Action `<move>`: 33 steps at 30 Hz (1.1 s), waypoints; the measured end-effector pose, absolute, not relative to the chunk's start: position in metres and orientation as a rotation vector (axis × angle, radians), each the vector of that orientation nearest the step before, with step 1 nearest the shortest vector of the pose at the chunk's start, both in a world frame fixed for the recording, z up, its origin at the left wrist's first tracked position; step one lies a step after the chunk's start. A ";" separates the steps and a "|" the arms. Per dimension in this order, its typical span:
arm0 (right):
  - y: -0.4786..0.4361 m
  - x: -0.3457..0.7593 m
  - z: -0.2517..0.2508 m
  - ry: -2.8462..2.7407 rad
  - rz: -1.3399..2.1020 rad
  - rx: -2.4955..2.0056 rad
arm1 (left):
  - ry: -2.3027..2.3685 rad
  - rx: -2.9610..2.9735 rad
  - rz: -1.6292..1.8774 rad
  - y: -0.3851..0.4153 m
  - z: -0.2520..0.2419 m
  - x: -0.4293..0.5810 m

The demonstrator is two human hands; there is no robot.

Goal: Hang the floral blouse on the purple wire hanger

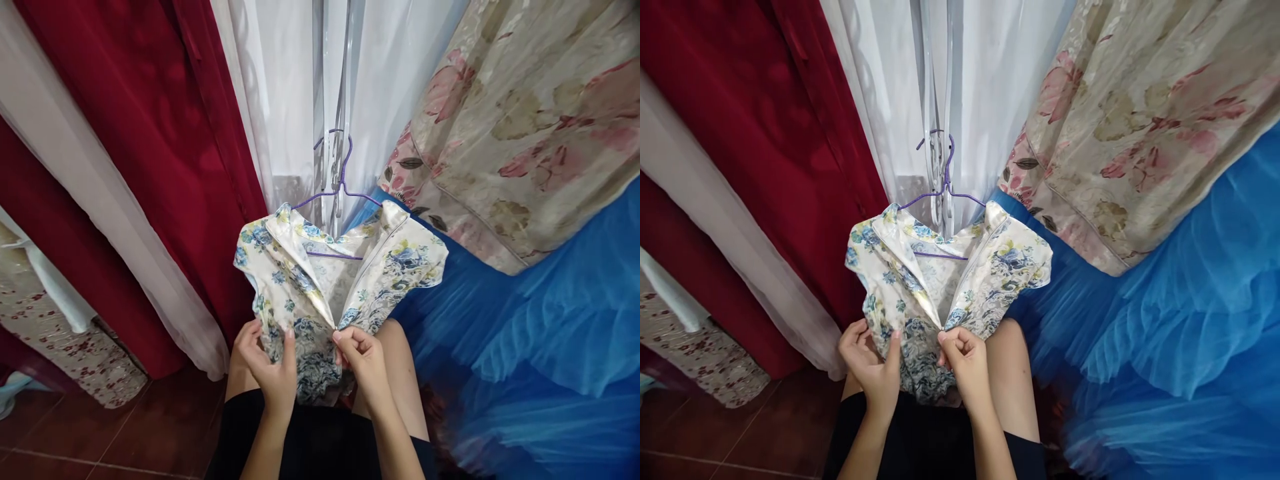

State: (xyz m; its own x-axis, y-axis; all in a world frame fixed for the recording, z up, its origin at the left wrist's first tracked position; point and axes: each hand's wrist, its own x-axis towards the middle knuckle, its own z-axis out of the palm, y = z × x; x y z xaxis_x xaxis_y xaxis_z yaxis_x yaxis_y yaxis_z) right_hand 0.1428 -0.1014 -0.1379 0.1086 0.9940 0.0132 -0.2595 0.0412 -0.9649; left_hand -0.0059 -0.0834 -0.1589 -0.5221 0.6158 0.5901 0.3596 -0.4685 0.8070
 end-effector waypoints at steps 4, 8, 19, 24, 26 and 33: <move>-0.106 0.145 -0.129 -0.993 1.301 -1.020 | 1.247 1.816 1.544 -0.090 -0.173 0.019; -0.104 0.157 -0.113 -1.027 1.359 -1.029 | 1.123 1.689 1.456 -0.090 -0.176 0.039; -0.008 0.194 0.016 -0.969 1.196 -0.865 | 1.116 1.984 1.360 -0.078 -0.157 0.043; 0.005 0.192 0.042 -0.953 1.142 -0.791 | 1.037 2.138 1.086 -0.063 -0.158 0.033; 0.000 0.190 0.038 -1.000 1.117 -0.800 | 0.984 2.163 1.061 -0.054 -0.146 0.025; -0.018 0.185 0.030 -1.130 0.992 -0.855 | 0.932 2.194 1.638 -0.003 -0.016 0.015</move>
